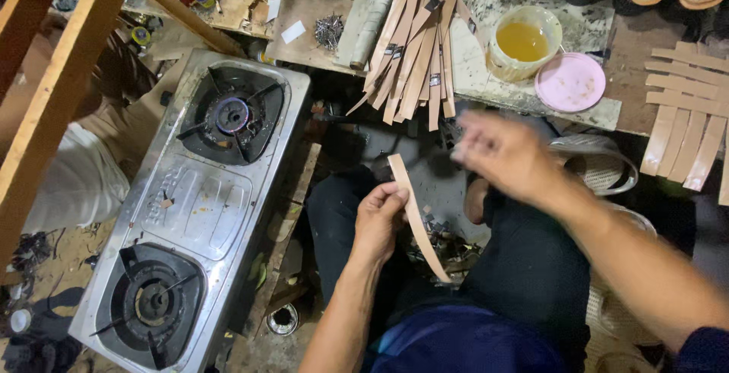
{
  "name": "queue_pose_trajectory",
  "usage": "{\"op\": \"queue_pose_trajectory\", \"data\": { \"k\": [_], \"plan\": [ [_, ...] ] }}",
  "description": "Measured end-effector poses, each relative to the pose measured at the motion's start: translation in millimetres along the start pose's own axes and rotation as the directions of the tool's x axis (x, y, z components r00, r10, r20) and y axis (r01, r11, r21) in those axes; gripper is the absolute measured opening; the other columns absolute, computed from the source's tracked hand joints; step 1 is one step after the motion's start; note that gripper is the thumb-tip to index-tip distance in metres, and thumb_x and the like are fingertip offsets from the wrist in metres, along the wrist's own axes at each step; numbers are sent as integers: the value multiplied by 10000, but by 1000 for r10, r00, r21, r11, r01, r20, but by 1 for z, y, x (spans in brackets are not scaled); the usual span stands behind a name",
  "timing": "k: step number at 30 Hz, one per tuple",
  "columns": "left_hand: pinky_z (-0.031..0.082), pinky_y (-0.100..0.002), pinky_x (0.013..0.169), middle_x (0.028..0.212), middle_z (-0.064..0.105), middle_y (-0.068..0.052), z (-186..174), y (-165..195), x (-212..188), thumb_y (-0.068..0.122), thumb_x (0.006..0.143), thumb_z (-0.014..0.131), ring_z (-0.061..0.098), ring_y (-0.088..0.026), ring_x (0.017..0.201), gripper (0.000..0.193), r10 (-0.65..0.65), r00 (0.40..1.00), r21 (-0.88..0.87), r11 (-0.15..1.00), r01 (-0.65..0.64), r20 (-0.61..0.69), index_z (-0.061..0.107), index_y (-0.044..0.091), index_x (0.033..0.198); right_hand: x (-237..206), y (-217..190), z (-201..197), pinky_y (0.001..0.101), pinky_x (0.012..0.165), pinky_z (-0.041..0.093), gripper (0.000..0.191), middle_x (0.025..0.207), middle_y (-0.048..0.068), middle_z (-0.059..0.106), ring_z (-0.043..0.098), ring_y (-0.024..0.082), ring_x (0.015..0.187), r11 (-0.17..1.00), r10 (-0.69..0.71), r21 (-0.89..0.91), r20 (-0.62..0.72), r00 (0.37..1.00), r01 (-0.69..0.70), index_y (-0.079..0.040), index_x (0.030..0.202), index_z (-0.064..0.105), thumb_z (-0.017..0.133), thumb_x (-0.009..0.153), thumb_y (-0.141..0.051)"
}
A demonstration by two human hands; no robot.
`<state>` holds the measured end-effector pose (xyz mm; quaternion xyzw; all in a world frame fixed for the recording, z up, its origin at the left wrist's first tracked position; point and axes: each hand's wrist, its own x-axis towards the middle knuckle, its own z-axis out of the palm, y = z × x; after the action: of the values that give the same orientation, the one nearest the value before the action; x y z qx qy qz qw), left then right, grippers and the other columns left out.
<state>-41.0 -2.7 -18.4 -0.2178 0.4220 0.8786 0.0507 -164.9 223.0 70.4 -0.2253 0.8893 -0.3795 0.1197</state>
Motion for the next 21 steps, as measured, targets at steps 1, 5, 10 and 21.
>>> {"op": "queue_pose_trajectory", "data": {
  "k": [1,5,10,21],
  "plan": [
    [536,-269,607,843,697,-40,-2,2,0,92,968,658,629,-112,666,128,-7,1000,1,1000,7,-11,675,12,1067,17,13,-16,355,816,617,283,1357,95,677,694,206,925,996,23,-86,-111,994,-33,-63,1173,705,690,989,-278],
    [620,-318,661,847,699,-44,-4,0,3,72,948,648,648,-128,670,127,-16,999,-81,997,13,-40,652,13,1061,70,61,-71,483,1108,451,444,1495,145,529,474,308,1339,813,-326,-571,-291,899,110,-59,1293,722,760,1046,-426],
    [544,-258,619,855,705,-42,-9,-7,3,79,965,656,630,-109,676,145,15,1000,-62,998,-15,-5,675,8,1090,100,86,-78,671,1145,256,740,1759,179,259,170,438,1575,737,-247,-670,-146,958,88,-72,1271,741,769,866,-690],
    [569,-269,761,991,746,-73,4,11,-25,81,951,669,697,-122,833,253,0,998,36,999,-2,70,682,-44,1171,86,91,-97,685,1172,288,512,1728,158,374,263,419,1631,771,-359,-623,-249,899,135,-89,1061,790,804,856,-557]
  ]
}}
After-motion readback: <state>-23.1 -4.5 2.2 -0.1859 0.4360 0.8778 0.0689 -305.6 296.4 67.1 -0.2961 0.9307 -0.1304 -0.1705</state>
